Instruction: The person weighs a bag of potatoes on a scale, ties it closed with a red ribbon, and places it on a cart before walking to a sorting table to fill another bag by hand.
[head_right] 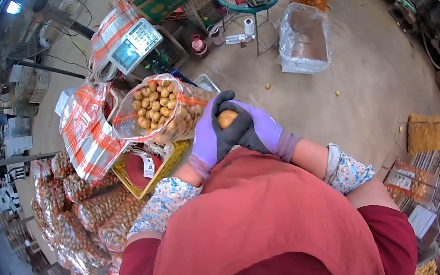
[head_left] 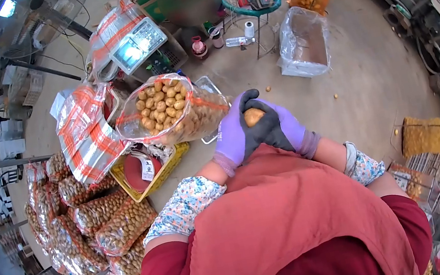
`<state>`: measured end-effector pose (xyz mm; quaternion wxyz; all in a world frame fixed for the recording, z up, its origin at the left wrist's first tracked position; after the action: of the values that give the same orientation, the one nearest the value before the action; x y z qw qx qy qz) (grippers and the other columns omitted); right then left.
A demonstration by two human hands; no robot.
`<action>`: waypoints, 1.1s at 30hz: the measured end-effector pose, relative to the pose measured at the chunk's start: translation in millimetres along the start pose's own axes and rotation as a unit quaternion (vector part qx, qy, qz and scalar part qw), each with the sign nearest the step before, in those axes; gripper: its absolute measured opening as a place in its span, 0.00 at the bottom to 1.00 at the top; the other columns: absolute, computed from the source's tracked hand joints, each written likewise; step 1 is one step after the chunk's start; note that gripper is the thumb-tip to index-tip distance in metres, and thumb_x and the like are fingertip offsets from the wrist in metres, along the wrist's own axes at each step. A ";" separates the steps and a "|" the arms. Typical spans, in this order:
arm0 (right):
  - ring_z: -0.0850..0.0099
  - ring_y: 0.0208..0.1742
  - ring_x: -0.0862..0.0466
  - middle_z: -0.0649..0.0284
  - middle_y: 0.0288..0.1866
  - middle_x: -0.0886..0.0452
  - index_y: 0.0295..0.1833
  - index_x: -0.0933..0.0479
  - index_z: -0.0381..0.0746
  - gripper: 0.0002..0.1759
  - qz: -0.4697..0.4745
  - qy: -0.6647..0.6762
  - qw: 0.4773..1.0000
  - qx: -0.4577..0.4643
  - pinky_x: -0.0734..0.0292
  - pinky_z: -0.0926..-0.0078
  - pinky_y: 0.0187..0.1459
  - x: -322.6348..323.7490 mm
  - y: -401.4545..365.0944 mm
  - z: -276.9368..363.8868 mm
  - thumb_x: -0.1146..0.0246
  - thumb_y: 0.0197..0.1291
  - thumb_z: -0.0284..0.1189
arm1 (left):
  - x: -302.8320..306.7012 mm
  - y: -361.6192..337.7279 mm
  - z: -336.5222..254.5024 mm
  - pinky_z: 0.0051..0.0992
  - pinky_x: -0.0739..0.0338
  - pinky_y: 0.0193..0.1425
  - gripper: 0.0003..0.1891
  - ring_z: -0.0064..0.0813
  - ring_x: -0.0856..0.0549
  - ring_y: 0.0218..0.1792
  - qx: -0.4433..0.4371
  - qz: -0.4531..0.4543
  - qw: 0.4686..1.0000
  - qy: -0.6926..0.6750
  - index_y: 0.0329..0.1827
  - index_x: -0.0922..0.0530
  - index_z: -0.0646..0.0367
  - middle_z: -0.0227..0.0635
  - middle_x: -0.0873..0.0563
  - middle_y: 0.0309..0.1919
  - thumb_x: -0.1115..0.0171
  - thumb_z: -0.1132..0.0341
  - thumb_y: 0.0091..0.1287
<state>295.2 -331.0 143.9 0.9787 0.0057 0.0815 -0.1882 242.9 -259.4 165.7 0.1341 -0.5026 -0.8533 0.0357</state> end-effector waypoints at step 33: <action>0.59 0.56 0.23 0.49 0.57 0.27 0.66 0.38 0.37 0.36 -0.675 -0.630 -0.044 0.381 0.27 0.67 0.58 39.4 -716.4 291.1 0.33 0.51 0.14 | -53.1 -72.5 195.6 0.32 0.28 0.27 0.09 0.36 0.22 0.27 -0.032 0.110 0.989 0.098 0.33 0.31 0.60 0.40 0.24 0.27 0.39 0.72 0.55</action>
<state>112.6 -1023.3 438.7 0.1207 -0.1993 0.6879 0.6874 154.1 -326.7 -18.5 0.1965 -0.5982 -0.7764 -0.0268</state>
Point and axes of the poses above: each hand's wrist, its own y-axis towards the middle knuckle, its own x-axis out of the back of the hand, z = x × y, the point moved 9 cm from there along y, towards the middle knuckle
